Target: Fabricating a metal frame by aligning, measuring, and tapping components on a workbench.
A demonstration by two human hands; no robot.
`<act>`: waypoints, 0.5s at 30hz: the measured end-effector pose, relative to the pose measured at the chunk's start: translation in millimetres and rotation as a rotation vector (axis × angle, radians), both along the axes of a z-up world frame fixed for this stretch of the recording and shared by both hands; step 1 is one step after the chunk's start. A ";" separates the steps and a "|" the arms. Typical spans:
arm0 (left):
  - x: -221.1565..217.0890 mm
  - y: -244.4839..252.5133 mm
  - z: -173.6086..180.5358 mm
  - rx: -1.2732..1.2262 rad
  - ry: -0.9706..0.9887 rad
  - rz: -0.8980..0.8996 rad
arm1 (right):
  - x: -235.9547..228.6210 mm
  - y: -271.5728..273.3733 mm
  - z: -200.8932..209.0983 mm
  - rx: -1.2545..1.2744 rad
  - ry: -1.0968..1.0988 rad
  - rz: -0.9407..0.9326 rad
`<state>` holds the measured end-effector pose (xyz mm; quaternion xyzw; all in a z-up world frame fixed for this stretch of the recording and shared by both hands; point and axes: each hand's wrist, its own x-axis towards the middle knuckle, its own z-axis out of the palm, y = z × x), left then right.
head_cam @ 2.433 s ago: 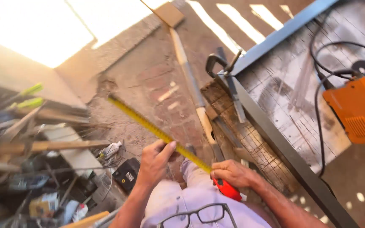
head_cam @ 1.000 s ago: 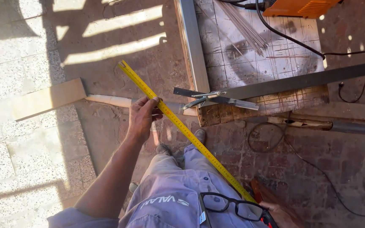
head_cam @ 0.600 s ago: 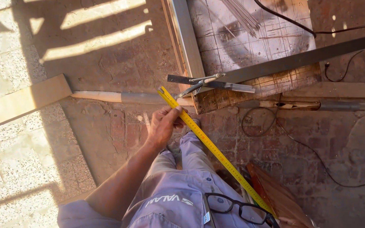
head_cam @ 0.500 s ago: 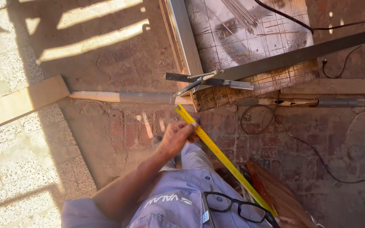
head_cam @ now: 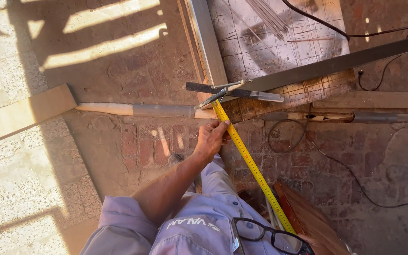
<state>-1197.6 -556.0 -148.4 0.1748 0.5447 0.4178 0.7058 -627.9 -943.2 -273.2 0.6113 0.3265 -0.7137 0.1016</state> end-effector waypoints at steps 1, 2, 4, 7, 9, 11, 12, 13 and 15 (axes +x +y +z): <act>-3.9 6.0 5.8 -0.023 -0.008 0.007 | -4.3 40.0 -12.5 0.027 0.021 0.030; -3.5 4.4 8.4 -0.024 -0.003 0.014 | -16.8 47.7 -15.9 0.026 0.026 0.037; -3.6 6.4 14.3 -0.061 -0.033 -0.041 | -44.8 67.7 -27.7 -0.103 -0.086 -0.195; -22.0 0.0 26.3 0.085 -0.037 -0.278 | -84.1 86.3 -41.6 -0.320 -0.253 -0.546; -49.9 10.3 57.7 0.011 0.185 -0.496 | -158.5 137.2 3.2 -0.278 -0.244 -0.593; -72.7 24.7 84.8 -0.068 0.413 -0.704 | -224.3 204.5 51.0 -0.230 -0.232 -0.638; -83.2 32.6 95.8 -0.107 0.466 -0.529 | -253.3 238.1 83.1 -0.238 -0.177 -0.518; -92.1 37.9 105.1 -0.147 0.511 -0.356 | -276.7 262.1 122.5 -0.248 -0.127 -0.400; -100.6 59.8 105.2 -0.027 0.672 -0.258 | -289.0 279.2 110.0 -0.018 -0.061 -0.266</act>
